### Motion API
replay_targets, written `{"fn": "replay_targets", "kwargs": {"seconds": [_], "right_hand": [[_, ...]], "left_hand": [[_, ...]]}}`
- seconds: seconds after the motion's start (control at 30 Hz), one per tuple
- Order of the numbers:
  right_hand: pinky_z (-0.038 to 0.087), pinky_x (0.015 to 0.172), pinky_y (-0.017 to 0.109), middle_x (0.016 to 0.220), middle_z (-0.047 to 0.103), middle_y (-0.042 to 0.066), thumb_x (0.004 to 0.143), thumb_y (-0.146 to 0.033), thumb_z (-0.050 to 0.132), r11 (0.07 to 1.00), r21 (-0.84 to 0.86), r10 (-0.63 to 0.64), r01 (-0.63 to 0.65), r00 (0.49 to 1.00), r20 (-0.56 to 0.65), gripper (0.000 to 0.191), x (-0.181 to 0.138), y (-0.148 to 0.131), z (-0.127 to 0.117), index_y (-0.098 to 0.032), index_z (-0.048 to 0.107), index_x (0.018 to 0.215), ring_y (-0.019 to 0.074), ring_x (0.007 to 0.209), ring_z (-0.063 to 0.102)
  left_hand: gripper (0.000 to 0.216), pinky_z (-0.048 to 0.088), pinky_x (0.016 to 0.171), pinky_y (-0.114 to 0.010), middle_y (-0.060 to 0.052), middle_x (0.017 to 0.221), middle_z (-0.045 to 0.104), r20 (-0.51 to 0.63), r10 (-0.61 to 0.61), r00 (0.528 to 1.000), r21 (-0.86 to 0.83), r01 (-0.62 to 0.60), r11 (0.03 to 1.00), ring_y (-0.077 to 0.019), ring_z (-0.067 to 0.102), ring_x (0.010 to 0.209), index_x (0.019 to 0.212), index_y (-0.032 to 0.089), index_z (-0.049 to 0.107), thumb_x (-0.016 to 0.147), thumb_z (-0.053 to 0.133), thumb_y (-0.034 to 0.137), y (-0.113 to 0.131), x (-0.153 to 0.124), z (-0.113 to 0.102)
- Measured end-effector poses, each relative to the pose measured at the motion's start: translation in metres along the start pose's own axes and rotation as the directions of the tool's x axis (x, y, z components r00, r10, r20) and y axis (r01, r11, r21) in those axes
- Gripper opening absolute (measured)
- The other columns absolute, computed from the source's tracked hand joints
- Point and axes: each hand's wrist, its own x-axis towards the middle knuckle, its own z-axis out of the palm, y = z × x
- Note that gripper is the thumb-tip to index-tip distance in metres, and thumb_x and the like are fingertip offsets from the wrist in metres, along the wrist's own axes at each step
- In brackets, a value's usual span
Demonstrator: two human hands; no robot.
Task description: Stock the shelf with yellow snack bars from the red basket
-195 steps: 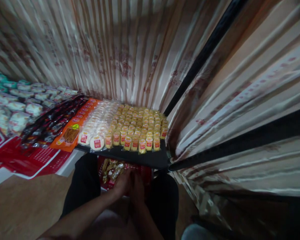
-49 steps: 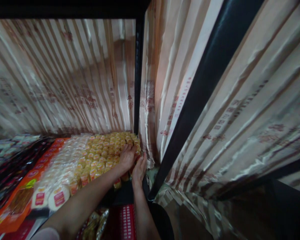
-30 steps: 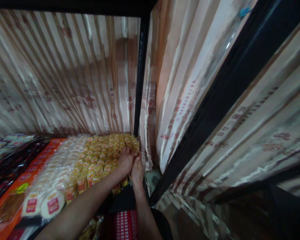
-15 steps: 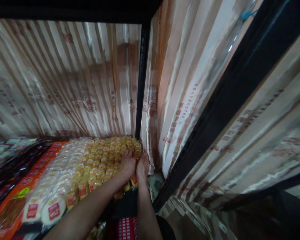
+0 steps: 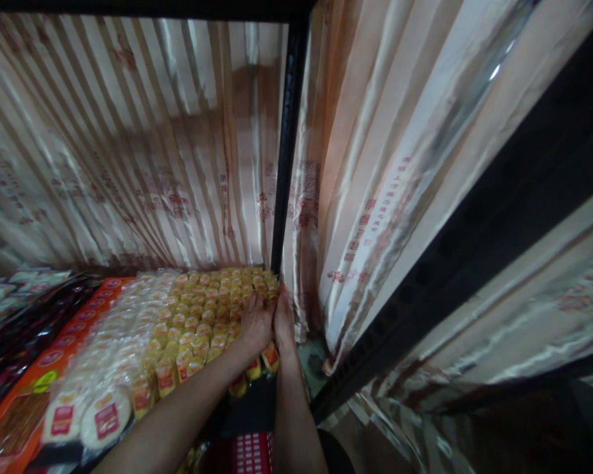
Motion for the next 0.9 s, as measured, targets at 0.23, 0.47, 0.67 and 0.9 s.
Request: {"fn": "replay_targets", "kwargs": {"seconds": [0.23,0.47,0.67,0.9], "right_hand": [[0.02,0.111,0.036,0.138,0.045,0.007,0.087,-0.056,0.028,0.987,0.161,-0.001,-0.003,1.0,0.02,0.062,0.0,0.002,0.001,-0.016,0.047,0.13,0.017,0.132,0.033],[0.016,0.113,0.034,0.143,0.036,0.006,0.083,-0.064,0.029,0.989,0.144,0.032,-0.037,0.999,0.037,0.069,0.005,0.006,0.002,-0.017,0.044,0.132,0.0162,0.134,0.029],[0.016,0.112,0.035,0.142,0.038,0.007,0.082,-0.067,0.031,0.989,0.15,0.002,-0.015,0.996,0.085,0.072,0.002,0.003,0.0,-0.017,0.045,0.132,0.0185,0.133,0.03],[0.019,0.111,0.034,0.141,0.039,0.011,0.082,-0.067,0.026,0.996,0.085,-0.014,0.008,0.997,0.071,0.076,-0.001,-0.005,0.003,-0.012,0.046,0.13,0.0179,0.132,0.032]], "left_hand": [[0.034,0.035,0.095,-0.034,-0.011,0.107,0.053,-0.003,-0.012,1.0,-0.033,0.012,0.999,-0.0233,0.044,0.107,0.113,0.018,0.057,0.085,0.038,0.022,-0.001,-0.001,-0.001],[0.037,0.034,0.097,-0.036,-0.012,0.109,0.054,0.017,-0.019,1.0,-0.027,0.019,0.999,-0.0245,0.044,0.109,0.116,0.015,0.055,0.081,0.045,0.022,-0.002,0.001,0.003],[0.031,0.035,0.096,-0.034,-0.014,0.106,0.056,0.012,-0.018,1.0,0.007,0.018,1.0,-0.0243,0.046,0.107,0.1,0.012,0.064,0.084,0.038,0.016,0.0,0.001,0.002],[0.032,0.034,0.098,-0.035,-0.016,0.107,0.057,0.058,-0.041,0.997,0.043,0.039,0.998,-0.0254,0.047,0.108,0.098,0.01,0.066,0.084,0.038,0.015,0.002,0.004,-0.001]]}}
